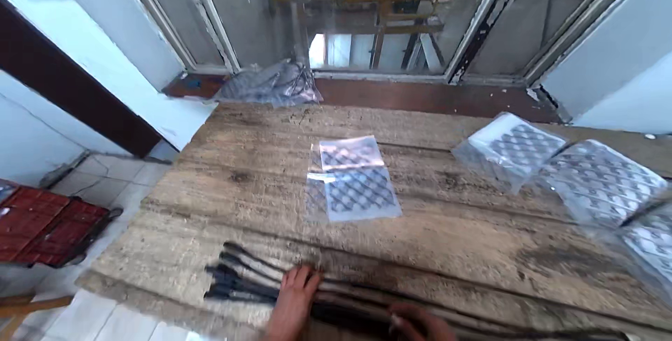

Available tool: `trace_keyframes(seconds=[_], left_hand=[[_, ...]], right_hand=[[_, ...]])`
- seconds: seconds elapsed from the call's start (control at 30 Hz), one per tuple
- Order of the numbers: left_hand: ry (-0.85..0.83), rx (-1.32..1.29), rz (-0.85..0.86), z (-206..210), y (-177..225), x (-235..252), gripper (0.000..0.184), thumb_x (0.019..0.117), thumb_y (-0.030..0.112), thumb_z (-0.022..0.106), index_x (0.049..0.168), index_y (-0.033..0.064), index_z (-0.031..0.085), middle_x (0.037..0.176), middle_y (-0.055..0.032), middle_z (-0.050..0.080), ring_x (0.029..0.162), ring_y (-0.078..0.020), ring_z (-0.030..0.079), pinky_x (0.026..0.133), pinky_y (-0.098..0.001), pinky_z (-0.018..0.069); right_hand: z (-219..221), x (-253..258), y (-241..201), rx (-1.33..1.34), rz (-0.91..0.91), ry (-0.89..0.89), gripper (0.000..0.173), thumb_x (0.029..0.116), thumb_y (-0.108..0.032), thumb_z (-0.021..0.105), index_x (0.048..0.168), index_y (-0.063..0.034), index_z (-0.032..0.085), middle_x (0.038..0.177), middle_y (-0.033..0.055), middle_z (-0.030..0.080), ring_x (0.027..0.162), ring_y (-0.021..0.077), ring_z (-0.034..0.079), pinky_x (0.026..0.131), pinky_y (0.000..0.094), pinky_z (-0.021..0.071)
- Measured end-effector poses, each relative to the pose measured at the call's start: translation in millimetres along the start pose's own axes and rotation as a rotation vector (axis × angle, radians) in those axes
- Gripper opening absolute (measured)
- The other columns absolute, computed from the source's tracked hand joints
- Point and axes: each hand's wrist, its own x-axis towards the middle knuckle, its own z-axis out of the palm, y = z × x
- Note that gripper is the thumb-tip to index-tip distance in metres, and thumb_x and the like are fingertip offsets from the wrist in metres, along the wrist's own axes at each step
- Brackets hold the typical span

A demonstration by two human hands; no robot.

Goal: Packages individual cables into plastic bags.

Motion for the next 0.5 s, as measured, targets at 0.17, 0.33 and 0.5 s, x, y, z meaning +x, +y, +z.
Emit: trace_keyframes(seconds=[0.17,0.33,0.5], left_hand=[[-0.042,0.031,0.043,4.0,0.9,-13.4,0.020,0.0986,0.011,0.064,0.115,0.0088,0.076,0.128,-0.0190,0.066,0.123,-0.0396,0.061,0.106,-0.0566,0.0475],[-0.010,-0.083,0.096,-27.3,19.4,-17.2,0.022,0.1031,0.018,0.059,0.115,0.0036,0.070,0.109,-0.0135,0.071,0.104,-0.0310,0.069,0.094,-0.0548,0.0544],[0.160,0.013,0.259,-44.3,27.3,-22.4,0.034,0.1043,0.035,0.052,0.100,0.0118,0.077,0.085,-0.0067,0.065,0.082,-0.0279,0.063,0.074,-0.0488,0.0485]], right_hand=[[-10.3,-34.6,32.6,-0.016,0.166,0.024,0.027,0.1019,-0.021,0.062,0.121,-0.0044,0.070,0.106,0.0081,0.074,0.091,0.0153,0.072,0.085,0.0362,0.0597],[-24.8,-69.6,58.1,0.659,0.225,0.017,0.045,0.1073,-0.037,0.047,0.133,-0.0008,0.057,0.118,0.0120,0.073,0.106,0.0237,0.072,0.093,0.0409,0.0599],[-72.4,-71.7,69.1,1.090,0.153,0.720,0.040,0.1137,-0.031,0.028,0.116,-0.0032,0.056,0.102,0.0098,0.074,0.096,0.0235,0.075,0.090,0.0429,0.0618]])
